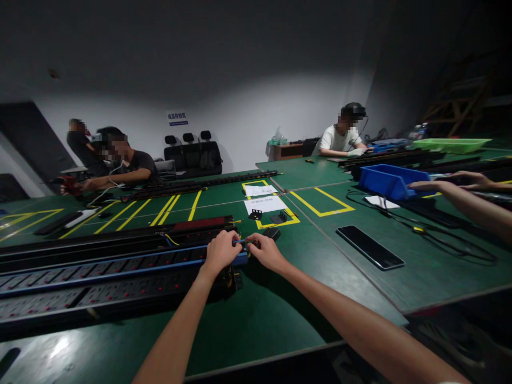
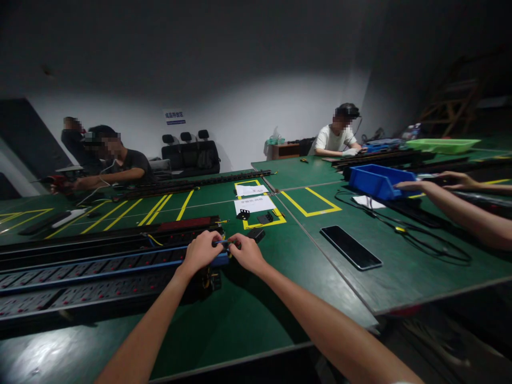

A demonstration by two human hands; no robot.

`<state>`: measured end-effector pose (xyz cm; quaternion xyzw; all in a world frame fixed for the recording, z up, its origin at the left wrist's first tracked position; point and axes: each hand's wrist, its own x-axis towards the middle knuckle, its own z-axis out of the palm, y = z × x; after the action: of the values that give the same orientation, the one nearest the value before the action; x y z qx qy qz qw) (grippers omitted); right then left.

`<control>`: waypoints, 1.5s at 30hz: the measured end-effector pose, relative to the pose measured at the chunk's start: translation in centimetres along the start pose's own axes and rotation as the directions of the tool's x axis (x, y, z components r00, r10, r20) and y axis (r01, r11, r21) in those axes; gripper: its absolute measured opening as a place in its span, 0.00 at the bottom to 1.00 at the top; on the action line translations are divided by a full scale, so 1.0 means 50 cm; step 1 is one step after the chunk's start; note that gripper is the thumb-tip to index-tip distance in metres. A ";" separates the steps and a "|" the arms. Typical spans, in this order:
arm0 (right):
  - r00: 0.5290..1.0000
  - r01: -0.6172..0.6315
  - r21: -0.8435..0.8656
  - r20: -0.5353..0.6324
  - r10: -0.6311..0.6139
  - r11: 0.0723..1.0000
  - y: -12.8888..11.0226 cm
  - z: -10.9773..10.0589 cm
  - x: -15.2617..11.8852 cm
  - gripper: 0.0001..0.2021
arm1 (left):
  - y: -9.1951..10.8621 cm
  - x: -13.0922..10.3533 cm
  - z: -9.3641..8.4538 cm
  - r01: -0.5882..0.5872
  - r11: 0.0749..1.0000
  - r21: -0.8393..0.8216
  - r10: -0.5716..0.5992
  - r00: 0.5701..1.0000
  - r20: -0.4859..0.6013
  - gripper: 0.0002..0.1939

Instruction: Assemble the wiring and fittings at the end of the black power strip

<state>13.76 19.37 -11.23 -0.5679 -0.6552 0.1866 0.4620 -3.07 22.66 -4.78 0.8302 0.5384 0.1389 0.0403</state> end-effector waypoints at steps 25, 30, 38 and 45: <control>1.000 -0.006 0.007 0.008 0.006 1.000 -0.009 -0.005 -0.002 0.12 | 0.004 -0.003 -0.004 0.005 1.000 0.012 -0.005 1.000 0.011 0.11; 1.000 -0.003 0.002 -0.002 0.003 1.000 -0.007 -0.003 -0.002 0.12 | 0.001 -0.003 0.000 -0.001 1.000 0.012 0.001 1.000 0.002 0.11; 1.000 -0.005 0.001 0.003 0.005 1.000 -0.005 -0.002 -0.001 0.12 | 0.002 -0.003 -0.003 0.000 1.000 0.010 0.000 1.000 0.005 0.11; 1.000 -0.009 -0.005 -0.001 0.009 1.000 -0.002 -0.001 -0.001 0.12 | 0.003 -0.004 -0.004 0.002 1.000 0.017 -0.002 1.000 0.013 0.11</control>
<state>13.74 19.28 -11.12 -0.5721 -0.6528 0.1865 0.4601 -3.06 22.38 -4.57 0.8309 0.5401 0.1289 0.0366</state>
